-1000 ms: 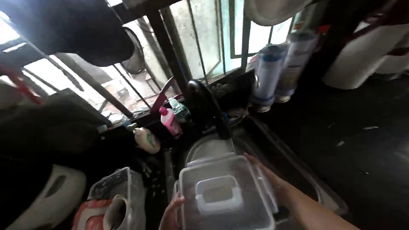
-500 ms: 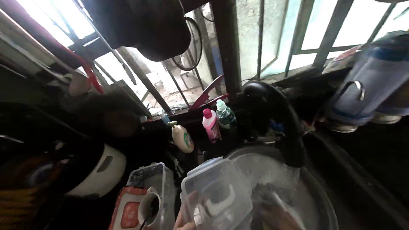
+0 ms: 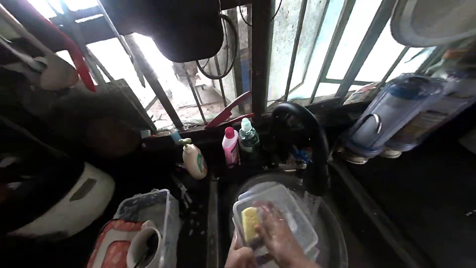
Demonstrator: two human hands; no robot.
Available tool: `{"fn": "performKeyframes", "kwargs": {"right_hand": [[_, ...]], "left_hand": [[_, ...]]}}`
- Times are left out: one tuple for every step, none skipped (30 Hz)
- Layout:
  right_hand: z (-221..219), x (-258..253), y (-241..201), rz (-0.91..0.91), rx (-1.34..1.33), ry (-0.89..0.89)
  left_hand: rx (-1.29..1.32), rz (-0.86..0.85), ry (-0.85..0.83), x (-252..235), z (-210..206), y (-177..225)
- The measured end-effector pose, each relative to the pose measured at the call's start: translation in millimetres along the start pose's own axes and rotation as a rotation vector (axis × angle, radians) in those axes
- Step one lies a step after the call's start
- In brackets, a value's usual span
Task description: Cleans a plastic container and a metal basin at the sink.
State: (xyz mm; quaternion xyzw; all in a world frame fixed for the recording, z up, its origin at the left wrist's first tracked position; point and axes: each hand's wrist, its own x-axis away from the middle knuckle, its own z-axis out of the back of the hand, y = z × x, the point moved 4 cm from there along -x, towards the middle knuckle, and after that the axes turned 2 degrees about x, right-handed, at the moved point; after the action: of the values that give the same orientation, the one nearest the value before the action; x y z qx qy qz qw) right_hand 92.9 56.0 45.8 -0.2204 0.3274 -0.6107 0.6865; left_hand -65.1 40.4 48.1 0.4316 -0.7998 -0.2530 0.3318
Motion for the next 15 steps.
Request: {"fn": "performKeyframes", "kwargs": {"right_hand": [[-6, 1, -10, 0.045, 0.067, 0.027], [-7, -3, -12, 0.036, 0.12, 0.041], [-4, -10, -7, -0.025, 0.149, 0.022], [2, -18, 5, -0.117, 0.174, -0.01], [7, -25, 21, -0.206, 0.176, -0.028], [12, -29, 36, -0.278, 0.179, -0.018], [14, -32, 44, -0.333, 0.181, -0.027], [12, -32, 42, -0.328, 0.172, -0.025], [5, -28, 30, -0.259, 0.135, 0.009], [-5, -23, 12, -0.163, 0.087, 0.038], [-15, -18, -6, -0.064, 0.047, 0.064], [-24, -16, -18, 0.002, 0.03, 0.072], [-29, -17, -19, 0.023, 0.045, 0.061], [-29, -20, -8, -0.005, 0.059, 0.042], [-25, -22, 11, -0.083, 0.057, 0.006]], "left_hand": [[0.012, -0.006, 0.009, 2, -2, -6], [0.019, -0.011, 0.001, 5, -3, -9], [0.026, -0.02, -0.015, 9, -3, -10], [0.035, -0.028, -0.031, 12, -2, -10], [0.036, -0.034, -0.045, 17, 0, -10], [0.022, -0.038, -0.052, 22, 2, -8], [-0.008, -0.042, -0.06, 24, 3, -4], [-0.032, -0.044, -0.065, 25, 3, -1], [-0.049, -0.042, -0.064, 24, 4, -2], [-0.065, -0.041, -0.04, 23, 4, -3], [-0.1, -0.043, 0.002, 21, 3, -4], [-0.114, -0.04, 0.024, 19, 3, -4], [-0.111, -0.034, 0.038, 18, 3, -3], [-0.103, -0.035, 0.04, 17, 3, -2], [-0.075, -0.048, 0.029, 18, 5, -2]]}}
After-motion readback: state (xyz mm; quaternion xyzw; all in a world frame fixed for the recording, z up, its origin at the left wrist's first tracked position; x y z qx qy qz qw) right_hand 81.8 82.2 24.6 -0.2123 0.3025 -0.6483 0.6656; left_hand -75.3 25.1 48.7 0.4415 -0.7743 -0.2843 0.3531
